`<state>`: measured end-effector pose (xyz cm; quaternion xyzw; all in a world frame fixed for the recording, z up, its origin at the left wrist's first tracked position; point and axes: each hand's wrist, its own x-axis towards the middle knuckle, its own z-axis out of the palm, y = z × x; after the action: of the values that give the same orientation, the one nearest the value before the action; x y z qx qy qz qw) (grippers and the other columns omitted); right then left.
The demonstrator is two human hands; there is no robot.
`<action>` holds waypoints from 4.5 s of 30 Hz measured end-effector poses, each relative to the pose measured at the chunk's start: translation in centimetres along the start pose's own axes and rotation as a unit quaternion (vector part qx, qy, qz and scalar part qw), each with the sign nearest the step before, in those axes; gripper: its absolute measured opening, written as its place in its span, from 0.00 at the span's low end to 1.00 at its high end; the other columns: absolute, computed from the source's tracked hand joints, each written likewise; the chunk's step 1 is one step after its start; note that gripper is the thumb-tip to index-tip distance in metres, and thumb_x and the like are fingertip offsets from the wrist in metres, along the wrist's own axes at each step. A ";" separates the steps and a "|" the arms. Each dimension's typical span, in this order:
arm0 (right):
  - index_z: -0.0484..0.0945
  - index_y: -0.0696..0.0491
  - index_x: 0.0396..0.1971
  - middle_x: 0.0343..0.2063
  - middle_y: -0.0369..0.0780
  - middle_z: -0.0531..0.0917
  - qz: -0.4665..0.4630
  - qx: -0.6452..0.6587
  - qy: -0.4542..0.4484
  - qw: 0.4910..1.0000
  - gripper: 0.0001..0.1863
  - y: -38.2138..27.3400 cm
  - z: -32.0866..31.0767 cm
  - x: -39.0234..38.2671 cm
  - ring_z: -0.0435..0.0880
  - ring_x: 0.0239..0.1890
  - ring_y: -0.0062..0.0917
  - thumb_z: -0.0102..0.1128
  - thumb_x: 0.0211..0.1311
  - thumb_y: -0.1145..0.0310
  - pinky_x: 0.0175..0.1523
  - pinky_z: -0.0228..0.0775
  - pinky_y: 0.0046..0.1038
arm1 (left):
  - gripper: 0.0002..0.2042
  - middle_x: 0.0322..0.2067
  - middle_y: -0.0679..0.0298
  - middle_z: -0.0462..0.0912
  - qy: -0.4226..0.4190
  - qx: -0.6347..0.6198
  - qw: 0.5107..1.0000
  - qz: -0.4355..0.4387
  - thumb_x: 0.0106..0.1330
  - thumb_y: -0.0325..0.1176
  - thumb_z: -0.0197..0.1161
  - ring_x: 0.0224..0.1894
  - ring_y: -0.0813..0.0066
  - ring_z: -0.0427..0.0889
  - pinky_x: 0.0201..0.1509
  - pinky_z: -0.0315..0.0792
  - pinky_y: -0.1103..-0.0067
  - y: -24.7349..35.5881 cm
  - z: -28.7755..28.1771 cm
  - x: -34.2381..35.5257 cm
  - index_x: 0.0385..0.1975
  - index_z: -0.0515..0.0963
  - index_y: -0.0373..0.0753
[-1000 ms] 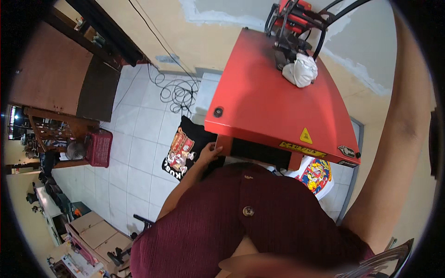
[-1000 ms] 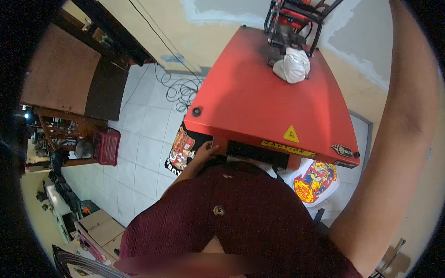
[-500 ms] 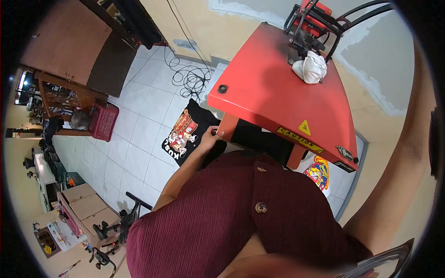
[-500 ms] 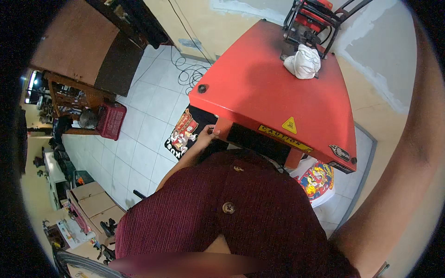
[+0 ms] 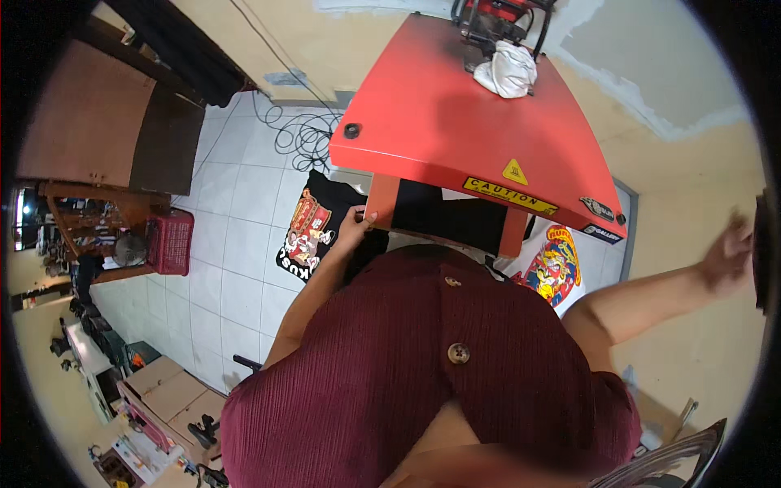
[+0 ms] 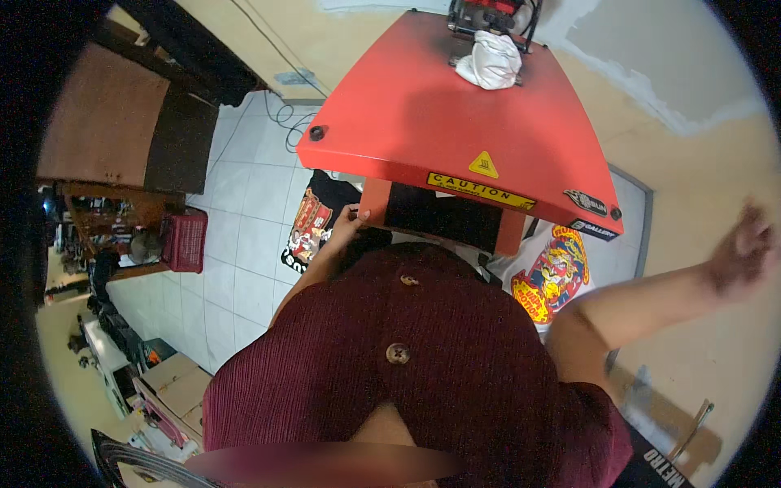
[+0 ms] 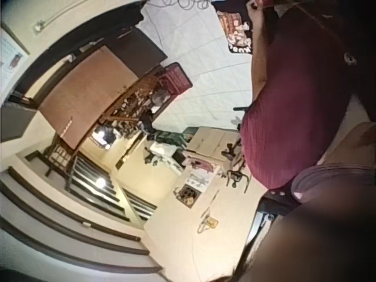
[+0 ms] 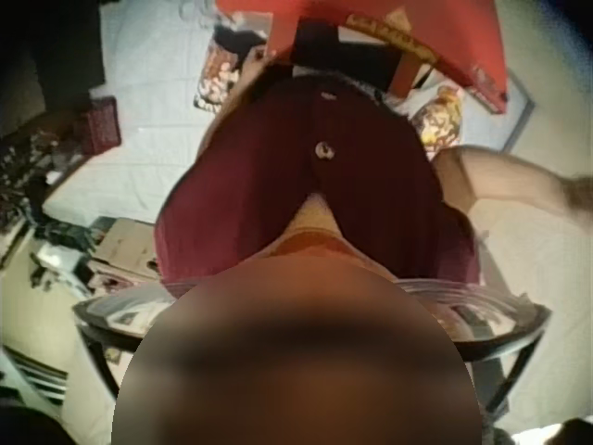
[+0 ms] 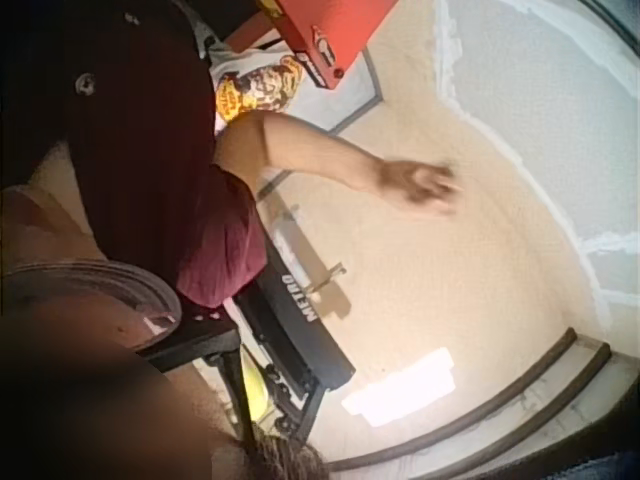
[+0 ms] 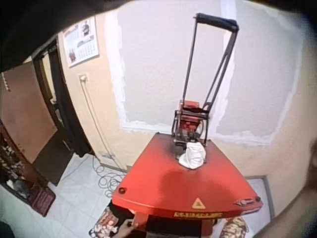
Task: Manually applying graphics to t-shirts using a heat press machine.
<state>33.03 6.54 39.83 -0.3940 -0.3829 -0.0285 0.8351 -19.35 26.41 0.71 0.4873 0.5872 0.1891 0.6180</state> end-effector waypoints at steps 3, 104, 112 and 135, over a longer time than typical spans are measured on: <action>0.75 0.60 0.25 0.20 0.43 0.76 0.103 -0.099 0.367 0.919 0.10 6.1 -23.8 -13.8 0.76 0.21 0.31 0.47 0.58 0.69 0.27 0.71 0.25 | 0.23 0.37 0.65 0.77 -0.118 0.033 0.992 -0.018 0.60 0.45 0.66 0.35 0.79 0.76 0.32 0.68 0.82 0.1 2.0 5.1 0.49 0.69 0.43; 0.76 0.50 0.35 0.52 0.39 0.78 0.297 -0.064 -0.171 0.937 0.16 3.2 -1.6 -10.3 0.70 0.57 0.30 0.42 0.54 0.84 0.61 0.60 0.33 | 0.28 0.49 0.56 0.72 -0.147 0.038 0.987 0.061 0.64 0.45 0.62 0.53 0.69 0.71 0.58 0.66 0.74 -22.7 -7.2 -17.7 0.56 0.58 0.35; 0.80 0.51 0.27 0.57 0.41 0.73 0.140 -0.269 -0.306 0.902 0.10 2.2 -5.5 -13.5 0.69 0.59 0.30 0.48 0.61 0.71 0.62 0.58 0.29 | 0.27 0.49 0.57 0.73 -0.126 0.028 0.991 0.031 0.65 0.44 0.62 0.52 0.70 0.71 0.58 0.65 0.75 -21.7 -7.7 -19.2 0.56 0.59 0.36; 0.81 0.55 0.24 0.48 0.46 0.79 -0.204 -0.288 -0.140 0.925 0.04 -10.5 0.8 -16.4 0.74 0.54 0.32 0.57 0.50 0.76 0.60 0.62 0.33 | 0.35 0.57 0.53 0.71 -0.399 -0.378 0.783 0.292 0.69 0.61 0.40 0.59 0.58 0.71 0.61 0.67 0.66 28.4 -9.9 -15.8 0.63 0.61 0.34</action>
<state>17.29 -4.29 36.02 -0.5307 -0.5437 -0.2517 0.5995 -22.51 30.30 34.35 0.3950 -0.0004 0.3557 0.8470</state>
